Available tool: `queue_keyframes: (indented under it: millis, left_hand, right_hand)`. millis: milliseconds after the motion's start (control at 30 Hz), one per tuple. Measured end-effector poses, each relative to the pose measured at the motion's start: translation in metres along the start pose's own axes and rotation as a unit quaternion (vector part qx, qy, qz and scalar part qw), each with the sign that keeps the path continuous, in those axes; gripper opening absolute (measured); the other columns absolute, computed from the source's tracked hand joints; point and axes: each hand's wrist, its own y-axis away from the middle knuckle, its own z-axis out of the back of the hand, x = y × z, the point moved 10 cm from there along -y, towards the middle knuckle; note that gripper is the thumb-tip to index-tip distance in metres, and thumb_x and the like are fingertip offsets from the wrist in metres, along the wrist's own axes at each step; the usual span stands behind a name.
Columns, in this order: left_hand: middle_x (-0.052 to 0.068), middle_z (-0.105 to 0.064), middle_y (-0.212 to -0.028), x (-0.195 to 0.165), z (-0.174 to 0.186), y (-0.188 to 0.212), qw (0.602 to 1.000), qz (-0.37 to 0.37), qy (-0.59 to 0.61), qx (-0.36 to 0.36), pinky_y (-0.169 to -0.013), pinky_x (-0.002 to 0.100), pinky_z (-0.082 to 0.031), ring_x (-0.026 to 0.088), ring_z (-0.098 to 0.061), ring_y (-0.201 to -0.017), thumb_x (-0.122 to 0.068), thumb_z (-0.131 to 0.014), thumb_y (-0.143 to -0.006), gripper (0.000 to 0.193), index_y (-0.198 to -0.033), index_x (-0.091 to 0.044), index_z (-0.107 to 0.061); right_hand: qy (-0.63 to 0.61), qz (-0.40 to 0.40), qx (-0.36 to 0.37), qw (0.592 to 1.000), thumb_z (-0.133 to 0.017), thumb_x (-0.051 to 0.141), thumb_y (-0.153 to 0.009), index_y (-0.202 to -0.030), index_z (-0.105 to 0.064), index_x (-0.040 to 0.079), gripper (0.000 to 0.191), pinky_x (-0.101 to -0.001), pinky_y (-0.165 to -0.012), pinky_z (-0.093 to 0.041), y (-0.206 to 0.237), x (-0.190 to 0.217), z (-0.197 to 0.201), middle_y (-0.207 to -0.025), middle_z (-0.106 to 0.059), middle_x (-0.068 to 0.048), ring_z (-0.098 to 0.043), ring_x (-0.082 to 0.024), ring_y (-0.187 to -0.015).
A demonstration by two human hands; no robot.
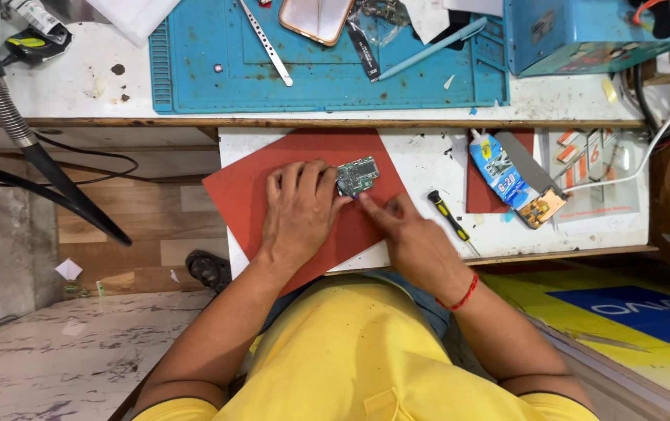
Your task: The person repeatedly scrapes a small circuit board with a purple plastic tool while holding it on a red mat. The person briefly picks up a blue box and then resumes scraping the board. The task appears to be cleaning or preparing the board surface.
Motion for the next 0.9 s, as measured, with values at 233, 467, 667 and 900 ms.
queue_keyframes:
  millis: [233, 467, 667, 900]
  left_hand:
    - [0.008, -0.061, -0.120, 0.003, 0.003, -0.001, 1.000, 0.013, 0.017, 0.003, -0.095, 0.051, -0.040, 0.028, -0.054, -0.114, -0.037, -0.079, -0.086, 0.047, -0.119, -0.006, -0.067]
    - [0.007, -0.061, -0.120, 0.010, 0.009, -0.005, 0.997, 0.027, 0.075, 0.007, -0.094, 0.050, -0.040, 0.029, -0.054, -0.114, -0.036, -0.082, -0.083, 0.048, -0.119, -0.007, -0.069]
    - [0.010, -0.059, -0.122, 0.009, 0.011, -0.004, 0.997, 0.029, 0.076, -0.006, -0.096, 0.050, -0.040, 0.031, -0.053, -0.116, -0.034, -0.083, -0.083, 0.050, -0.120, -0.004, -0.068]
    - [0.009, -0.060, -0.121, 0.012, 0.008, -0.003, 0.995, 0.035, 0.091, 0.007, -0.096, 0.050, -0.040, 0.030, -0.053, -0.115, -0.035, -0.083, -0.084, 0.048, -0.119, -0.005, -0.070]
  right_hand:
    - [-0.021, 0.009, -0.006, 1.000, -0.052, -0.004, -0.082, -0.149, -0.053, 0.015, 0.069, -0.0510, -0.066, -0.055, 0.002, 0.000, 0.000, -0.108, -0.062, -0.018, -0.066, -0.043, -0.075]
    - [-0.009, 0.013, 0.045, 0.999, -0.051, -0.005, -0.078, -0.148, -0.052, 0.013, 0.072, -0.0512, -0.062, -0.054, 0.001, 0.011, -0.006, -0.104, -0.060, -0.021, -0.066, -0.043, -0.068]
    - [-0.016, 0.031, 0.024, 0.999, -0.051, -0.006, -0.078, -0.147, -0.055, 0.013, 0.072, -0.0507, -0.064, -0.054, -0.006, 0.009, -0.008, -0.108, -0.060, -0.020, -0.066, -0.042, -0.071]
    - [0.001, -0.010, -0.004, 1.000, -0.052, -0.003, -0.083, -0.147, -0.054, 0.012, 0.066, -0.0507, -0.065, -0.055, -0.003, 0.006, -0.002, -0.111, -0.059, -0.021, -0.065, -0.043, -0.074]
